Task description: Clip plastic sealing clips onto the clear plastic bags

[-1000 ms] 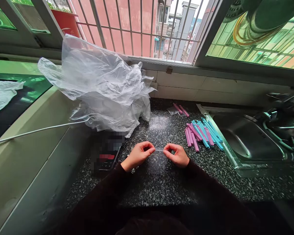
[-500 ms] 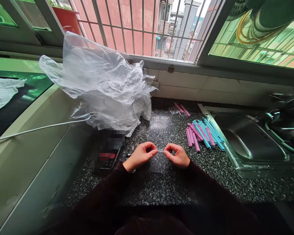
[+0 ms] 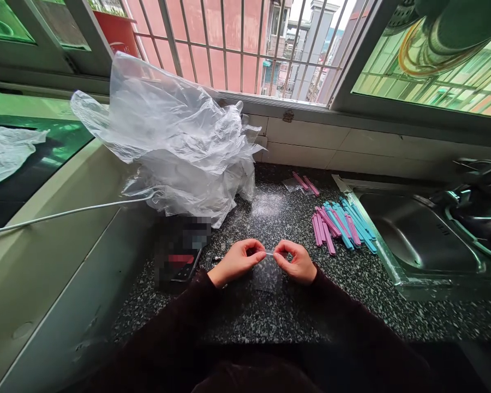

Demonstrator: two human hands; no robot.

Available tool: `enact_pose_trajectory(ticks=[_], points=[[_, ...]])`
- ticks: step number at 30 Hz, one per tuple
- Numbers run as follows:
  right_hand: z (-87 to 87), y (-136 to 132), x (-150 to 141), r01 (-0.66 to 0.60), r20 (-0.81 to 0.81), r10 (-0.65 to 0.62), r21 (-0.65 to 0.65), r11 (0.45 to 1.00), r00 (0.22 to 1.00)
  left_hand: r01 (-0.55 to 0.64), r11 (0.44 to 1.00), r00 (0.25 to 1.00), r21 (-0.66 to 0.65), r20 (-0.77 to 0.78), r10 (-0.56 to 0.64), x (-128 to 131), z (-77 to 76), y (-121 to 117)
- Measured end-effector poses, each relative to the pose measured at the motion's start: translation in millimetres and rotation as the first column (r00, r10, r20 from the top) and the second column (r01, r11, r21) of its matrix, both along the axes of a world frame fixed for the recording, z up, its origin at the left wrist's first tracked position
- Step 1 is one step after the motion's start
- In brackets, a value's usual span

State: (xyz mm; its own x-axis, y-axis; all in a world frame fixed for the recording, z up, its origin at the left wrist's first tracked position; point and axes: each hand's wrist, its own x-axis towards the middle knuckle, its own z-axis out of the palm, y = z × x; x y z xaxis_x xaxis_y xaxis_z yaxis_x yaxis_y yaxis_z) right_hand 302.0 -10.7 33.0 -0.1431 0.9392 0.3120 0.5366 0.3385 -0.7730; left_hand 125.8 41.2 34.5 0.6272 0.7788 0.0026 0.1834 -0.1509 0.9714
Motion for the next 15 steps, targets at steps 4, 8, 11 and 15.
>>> enact_pose_trajectory(ticks=[4,8,11,15], points=[[-1.2,-0.1,0.5,-0.018,-0.016,0.018,-0.019,1.0,1.0,-0.02,1.0,1.0,0.016,0.013,0.02,0.3,-0.3,0.6],[-2.6,-0.3,-0.6,-0.02,0.006,0.021,-0.024,1.0,1.0,-0.007,0.998,1.0,0.057,0.007,0.007,1.3,-1.3,-0.3],[-3.1,-0.2,-1.7,-0.016,0.03,0.016,-0.01,1.0,0.999,-0.004,0.999,1.0,0.044,0.011,0.003,2.0,-2.1,-1.2],[-3.7,0.2,-2.3,-0.021,0.035,0.021,0.008,1.0,0.999,0.001,1.0,1.0,0.027,0.021,-0.001,2.1,-2.4,-1.5]])
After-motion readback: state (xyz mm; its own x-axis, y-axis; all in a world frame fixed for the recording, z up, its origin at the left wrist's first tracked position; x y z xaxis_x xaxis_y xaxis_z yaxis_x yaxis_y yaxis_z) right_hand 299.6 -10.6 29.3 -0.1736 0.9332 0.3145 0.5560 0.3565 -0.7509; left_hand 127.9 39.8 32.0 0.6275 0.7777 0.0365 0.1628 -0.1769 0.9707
